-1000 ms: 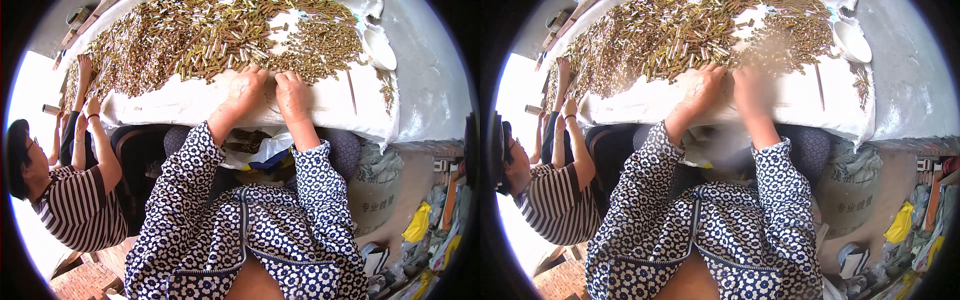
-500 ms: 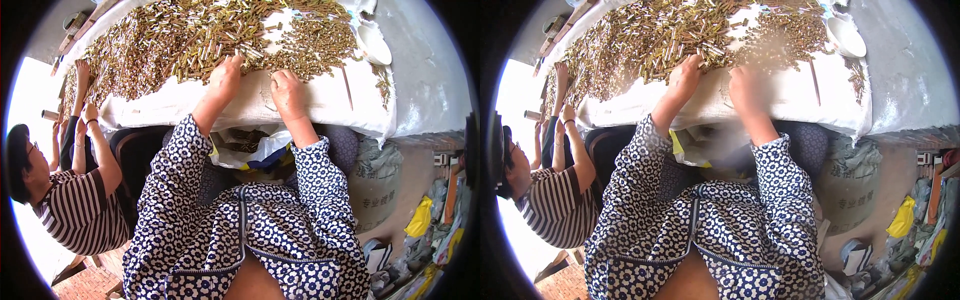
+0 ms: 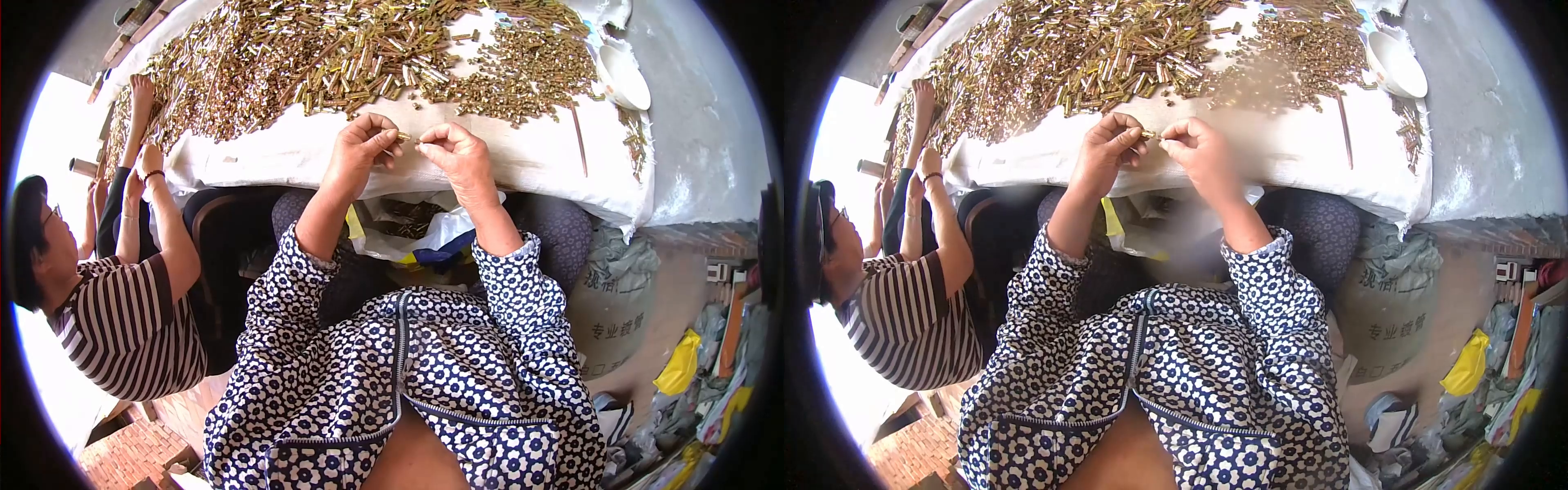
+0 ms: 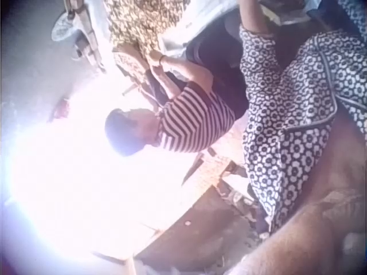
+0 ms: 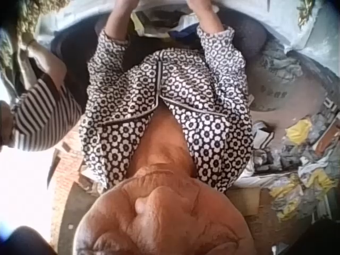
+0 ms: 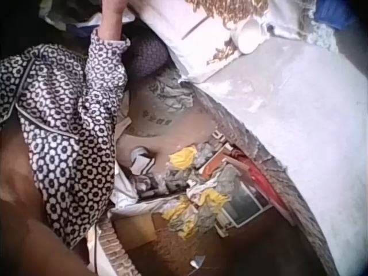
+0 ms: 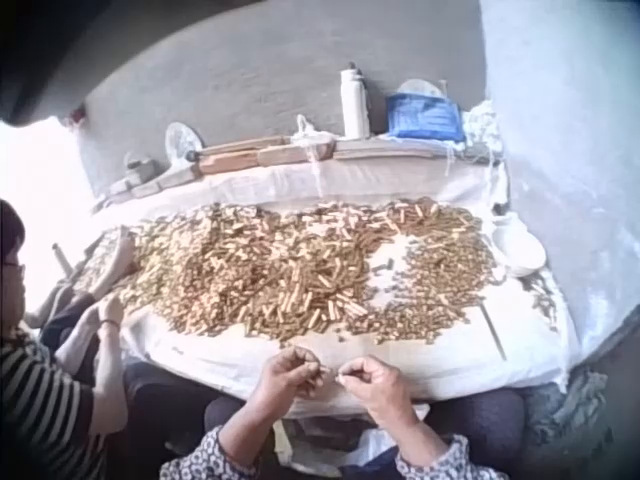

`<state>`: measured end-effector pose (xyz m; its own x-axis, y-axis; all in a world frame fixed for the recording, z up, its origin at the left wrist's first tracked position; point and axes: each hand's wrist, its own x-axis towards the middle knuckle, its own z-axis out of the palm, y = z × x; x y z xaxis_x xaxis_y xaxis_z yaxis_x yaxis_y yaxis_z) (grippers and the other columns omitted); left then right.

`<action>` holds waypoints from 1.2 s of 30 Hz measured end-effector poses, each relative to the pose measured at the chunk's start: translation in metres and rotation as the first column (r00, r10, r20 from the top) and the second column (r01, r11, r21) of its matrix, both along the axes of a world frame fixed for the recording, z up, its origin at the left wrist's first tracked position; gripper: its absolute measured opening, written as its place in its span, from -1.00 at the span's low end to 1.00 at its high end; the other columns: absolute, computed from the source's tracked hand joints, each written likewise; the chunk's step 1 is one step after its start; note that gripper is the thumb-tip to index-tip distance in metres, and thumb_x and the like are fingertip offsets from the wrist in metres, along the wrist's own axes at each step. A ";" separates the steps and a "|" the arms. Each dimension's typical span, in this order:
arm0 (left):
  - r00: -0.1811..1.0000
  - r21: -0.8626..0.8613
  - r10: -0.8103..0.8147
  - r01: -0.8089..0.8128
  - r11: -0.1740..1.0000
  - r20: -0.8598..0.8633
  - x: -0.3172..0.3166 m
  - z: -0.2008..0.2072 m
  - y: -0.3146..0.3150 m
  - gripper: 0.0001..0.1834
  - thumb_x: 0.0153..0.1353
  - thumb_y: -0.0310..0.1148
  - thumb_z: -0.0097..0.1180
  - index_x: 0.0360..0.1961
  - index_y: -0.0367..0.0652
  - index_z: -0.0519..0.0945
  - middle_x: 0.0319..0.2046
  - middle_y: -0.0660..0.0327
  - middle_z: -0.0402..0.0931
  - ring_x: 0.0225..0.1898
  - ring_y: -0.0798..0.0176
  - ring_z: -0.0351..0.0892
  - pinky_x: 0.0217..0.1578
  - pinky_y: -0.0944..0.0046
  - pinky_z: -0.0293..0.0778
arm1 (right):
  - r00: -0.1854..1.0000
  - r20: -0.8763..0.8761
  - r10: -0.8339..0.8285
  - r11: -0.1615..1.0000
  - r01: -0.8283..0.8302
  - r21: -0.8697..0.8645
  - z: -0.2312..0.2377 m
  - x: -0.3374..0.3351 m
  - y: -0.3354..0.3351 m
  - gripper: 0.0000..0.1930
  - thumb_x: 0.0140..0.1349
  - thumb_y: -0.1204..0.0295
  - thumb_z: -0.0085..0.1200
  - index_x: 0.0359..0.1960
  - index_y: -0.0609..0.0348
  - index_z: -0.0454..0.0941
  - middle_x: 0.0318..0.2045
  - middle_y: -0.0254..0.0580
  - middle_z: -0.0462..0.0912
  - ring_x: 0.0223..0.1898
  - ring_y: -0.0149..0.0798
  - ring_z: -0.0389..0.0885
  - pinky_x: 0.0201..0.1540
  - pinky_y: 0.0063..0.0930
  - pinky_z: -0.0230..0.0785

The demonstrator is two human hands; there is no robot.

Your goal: The person assembles small brass-colored metal components by hand at a low table.

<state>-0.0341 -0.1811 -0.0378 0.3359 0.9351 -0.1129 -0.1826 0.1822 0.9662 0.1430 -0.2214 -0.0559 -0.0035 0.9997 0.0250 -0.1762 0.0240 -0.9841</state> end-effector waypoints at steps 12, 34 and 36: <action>0.997 -0.017 -0.029 0.030 0.999 0.075 -0.001 -0.009 -0.008 -0.93 0.28 -0.41 0.05 -0.31 -0.18 0.47 -0.47 0.26 0.54 -0.51 0.45 0.52 -0.58 0.52 0.39 | 0.996 -0.084 0.015 1.000 -0.012 0.025 -0.006 -0.003 -0.002 -0.90 0.19 0.54 0.08 -0.26 0.26 0.52 -0.37 -0.36 0.57 -0.32 -0.54 0.50 -0.20 -0.66 0.35; 0.783 0.611 0.197 0.273 0.743 -0.590 0.018 -0.022 -0.009 -0.92 0.17 -0.47 0.07 -0.29 -0.17 0.50 -0.47 0.10 0.54 -0.52 0.14 0.56 -0.49 0.22 0.46 | 0.731 0.663 -0.159 0.948 -0.073 0.309 -0.010 0.003 0.002 -0.88 0.00 0.61 0.08 -0.38 0.25 0.49 -0.39 -0.08 0.55 -0.29 -0.08 0.55 -0.17 -0.32 0.40; 0.634 0.654 0.322 0.399 0.642 -0.703 0.021 -0.018 -0.017 -0.90 0.12 -0.51 0.04 -0.30 -0.17 0.47 -0.43 0.02 0.51 -0.42 -0.05 0.56 -0.39 0.12 0.48 | 0.713 0.679 -0.177 0.945 -0.070 0.320 -0.010 0.001 0.001 -0.87 -0.05 0.62 0.06 -0.40 0.26 0.47 -0.39 -0.04 0.53 -0.28 0.00 0.52 -0.17 -0.25 0.38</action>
<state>-0.0131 -0.1976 -0.0557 0.5116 0.7873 0.3442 0.5970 -0.6138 0.5166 0.1438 -0.2203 -0.0662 -0.0899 0.9383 0.3338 0.5597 0.3248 -0.7624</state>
